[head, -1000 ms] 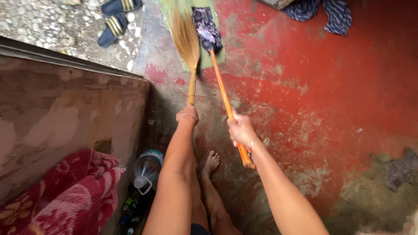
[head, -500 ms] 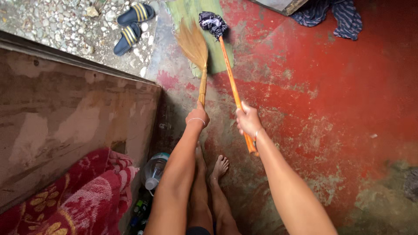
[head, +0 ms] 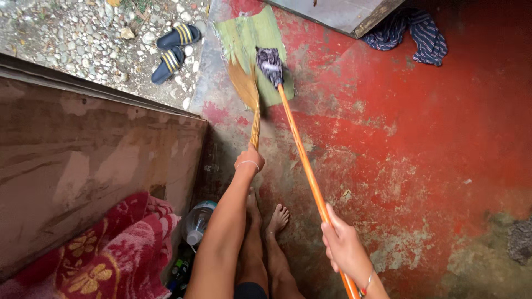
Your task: The person uses a long-handled brush and a cloth-wrapped stick to scrub and wipe the red floor near a doorway, moving the items across a wet patch.
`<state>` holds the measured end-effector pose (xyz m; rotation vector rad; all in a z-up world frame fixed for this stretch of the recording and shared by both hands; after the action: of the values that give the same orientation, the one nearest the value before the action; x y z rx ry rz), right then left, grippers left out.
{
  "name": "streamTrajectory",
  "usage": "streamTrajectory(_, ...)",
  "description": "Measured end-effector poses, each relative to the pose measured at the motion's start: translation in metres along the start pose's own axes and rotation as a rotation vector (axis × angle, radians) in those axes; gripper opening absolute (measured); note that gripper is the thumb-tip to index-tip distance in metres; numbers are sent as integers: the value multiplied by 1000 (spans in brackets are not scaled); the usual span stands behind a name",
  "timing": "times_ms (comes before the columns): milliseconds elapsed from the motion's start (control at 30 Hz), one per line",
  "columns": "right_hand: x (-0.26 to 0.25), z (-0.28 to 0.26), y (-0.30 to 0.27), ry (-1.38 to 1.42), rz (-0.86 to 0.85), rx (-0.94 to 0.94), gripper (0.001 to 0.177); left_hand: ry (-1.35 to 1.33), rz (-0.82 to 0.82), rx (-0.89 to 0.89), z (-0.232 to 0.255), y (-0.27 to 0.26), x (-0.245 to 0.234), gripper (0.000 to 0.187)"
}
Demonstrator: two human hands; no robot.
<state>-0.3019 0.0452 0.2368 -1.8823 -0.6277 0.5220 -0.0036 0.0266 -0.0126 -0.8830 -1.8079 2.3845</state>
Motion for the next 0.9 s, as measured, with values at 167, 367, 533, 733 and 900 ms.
streamTrajectory(167,5,25,34,36,-37,27,63,36,-55,-19,3,33,10,51)
streamTrajectory(367,12,2,122,-70,-52,-48,62,67,-74,-17,12,52,1,46)
streamTrajectory(533,12,-17,173,-104,-58,5,63,142,-111,1,23,65,-14,44)
streamTrajectory(733,13,-61,183,-93,-65,41,60,238,-104,72,19,68,-29,41)
streamTrajectory(900,28,-112,194,-105,-88,-48,40,258,-161,3,9,71,-36,42)
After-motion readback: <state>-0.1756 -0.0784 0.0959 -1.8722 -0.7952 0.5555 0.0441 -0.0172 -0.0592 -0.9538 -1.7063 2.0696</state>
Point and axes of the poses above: each hand's wrist, its own y-axis towards the middle knuckle, its own x-axis out of the palm, z = x × y, the point moved 10 cm from there along y, towards the middle knuckle, and after that the axes turned 6 degrees about -z, right-handed, at the moved point
